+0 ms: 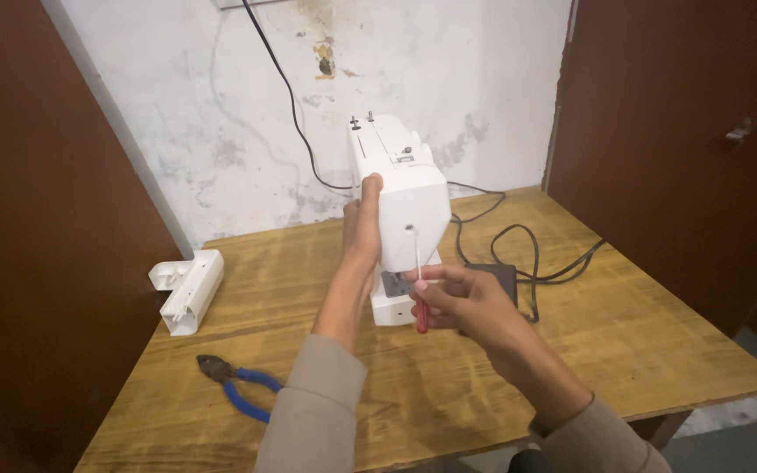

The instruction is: The person uses a red-handled screwdriver to unscrew a screw on the side of a white sewing machine, removes the plastic side cover and sets it on the table, then works on the exposed needle and thread mechanism by hand before using the screwdriver again on the machine.

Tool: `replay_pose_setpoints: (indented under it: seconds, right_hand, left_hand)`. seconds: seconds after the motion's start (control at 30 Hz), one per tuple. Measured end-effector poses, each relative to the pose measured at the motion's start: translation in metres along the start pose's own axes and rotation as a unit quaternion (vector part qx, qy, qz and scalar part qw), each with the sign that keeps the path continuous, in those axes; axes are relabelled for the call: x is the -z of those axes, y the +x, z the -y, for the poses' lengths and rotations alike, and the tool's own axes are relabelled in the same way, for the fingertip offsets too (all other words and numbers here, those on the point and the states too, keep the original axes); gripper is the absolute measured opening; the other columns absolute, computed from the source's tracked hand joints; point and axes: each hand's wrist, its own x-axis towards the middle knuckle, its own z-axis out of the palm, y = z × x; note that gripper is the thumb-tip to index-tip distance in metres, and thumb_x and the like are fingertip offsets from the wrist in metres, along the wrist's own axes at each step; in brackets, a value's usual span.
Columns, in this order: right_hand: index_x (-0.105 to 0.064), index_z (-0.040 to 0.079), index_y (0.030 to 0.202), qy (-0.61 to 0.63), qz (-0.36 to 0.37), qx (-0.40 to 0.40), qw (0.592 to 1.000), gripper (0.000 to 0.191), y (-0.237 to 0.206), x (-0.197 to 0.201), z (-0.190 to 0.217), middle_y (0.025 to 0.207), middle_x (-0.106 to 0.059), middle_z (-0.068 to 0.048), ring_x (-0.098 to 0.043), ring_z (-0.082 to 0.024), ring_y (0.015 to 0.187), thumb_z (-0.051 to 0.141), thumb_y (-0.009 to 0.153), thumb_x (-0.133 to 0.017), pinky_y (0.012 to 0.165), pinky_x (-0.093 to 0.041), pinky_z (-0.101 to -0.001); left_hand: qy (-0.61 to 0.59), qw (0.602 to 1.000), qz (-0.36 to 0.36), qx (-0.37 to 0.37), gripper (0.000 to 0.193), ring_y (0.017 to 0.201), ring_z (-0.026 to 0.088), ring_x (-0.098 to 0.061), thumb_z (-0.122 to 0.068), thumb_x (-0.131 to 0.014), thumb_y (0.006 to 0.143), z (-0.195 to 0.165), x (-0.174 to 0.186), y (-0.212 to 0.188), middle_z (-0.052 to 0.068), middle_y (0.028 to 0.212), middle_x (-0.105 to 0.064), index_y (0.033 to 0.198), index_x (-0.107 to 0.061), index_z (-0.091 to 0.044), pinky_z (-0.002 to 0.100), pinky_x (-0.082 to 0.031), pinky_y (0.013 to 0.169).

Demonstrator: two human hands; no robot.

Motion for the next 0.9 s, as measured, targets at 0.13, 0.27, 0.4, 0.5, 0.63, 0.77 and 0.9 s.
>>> replay_pose_setpoints:
  seconds: [0.13,0.27,0.4,0.5,0.63,0.77,0.9]
  right_hand:
    - [-0.072,0.002,0.128,-0.016,0.007,-0.003,1.000,0.045,0.003,0.000,0.003,0.103,-0.077,-0.008,-0.069,-0.012,0.083,0.030,0.092,-0.067,0.081,-0.060,-0.0301]
    - [-0.073,0.003,0.128,-0.021,-0.013,-0.023,0.999,0.045,0.003,-0.004,0.008,0.103,-0.078,-0.005,-0.068,-0.013,0.083,0.031,0.094,-0.064,0.081,-0.058,-0.0293]
    - [-0.072,0.003,0.128,-0.002,-0.005,-0.031,1.000,0.044,0.002,-0.003,0.014,0.099,-0.076,-0.005,-0.069,-0.011,0.088,0.032,0.097,-0.060,0.087,-0.059,-0.0294]
    - [-0.073,0.003,0.128,0.022,0.010,-0.033,0.999,0.044,0.000,-0.002,0.016,0.100,-0.074,-0.004,-0.068,-0.011,0.090,0.031,0.098,-0.057,0.089,-0.057,-0.0300]
    - [-0.072,0.004,0.127,0.046,0.022,-0.038,0.998,0.042,-0.003,0.000,0.020,0.105,-0.074,-0.002,-0.068,-0.009,0.094,0.030,0.100,-0.054,0.092,-0.056,-0.0299]
    - [-0.073,0.007,0.126,0.056,0.011,-0.054,0.997,0.040,-0.003,-0.002,0.021,0.105,-0.074,0.000,-0.068,-0.009,0.093,0.029,0.099,-0.053,0.091,-0.055,-0.0292]
    - [-0.073,0.007,0.124,0.068,0.004,-0.071,0.995,0.038,-0.001,0.001,0.020,0.103,-0.074,0.000,-0.067,-0.009,0.090,0.030,0.099,-0.055,0.088,-0.055,-0.0287]
  left_hand:
    - [0.001,1.000,0.006,-0.005,0.080,0.090,0.025,-0.069,-0.065,-0.047,0.084,0.001,0.000,0.001,0.016,0.097,-0.073,0.109,-0.070,0.007,0.040,-0.053,0.077]
    - [0.004,1.000,0.001,-0.018,0.079,0.087,0.024,-0.066,-0.065,-0.048,0.085,0.002,0.000,0.004,0.015,0.095,-0.072,0.106,-0.070,0.008,0.039,-0.051,0.076]
    - [0.002,1.000,0.004,-0.017,0.078,0.082,0.024,-0.064,-0.064,-0.048,0.086,0.003,0.000,0.005,0.015,0.089,-0.070,0.100,-0.071,0.009,0.040,-0.049,0.071]
    - [-0.002,1.000,0.002,-0.010,0.077,0.082,0.024,-0.064,-0.065,-0.048,0.085,0.003,0.000,0.004,0.014,0.088,-0.070,0.100,-0.070,0.007,0.039,-0.050,0.071]
    - [-0.001,1.000,0.000,-0.011,0.077,0.083,0.023,-0.065,-0.066,-0.048,0.084,0.002,-0.001,0.003,0.013,0.089,-0.071,0.102,-0.070,0.006,0.038,-0.050,0.072]
    - [-0.005,1.000,0.003,-0.014,0.077,0.083,0.022,-0.066,-0.067,-0.048,0.083,0.004,0.000,0.005,0.012,0.090,-0.071,0.103,-0.070,0.004,0.039,-0.050,0.072]
    - [0.003,1.000,-0.003,-0.023,0.078,0.083,0.023,-0.065,-0.067,-0.049,0.085,0.006,0.000,0.008,0.013,0.090,-0.070,0.101,-0.071,0.006,0.039,-0.050,0.072]
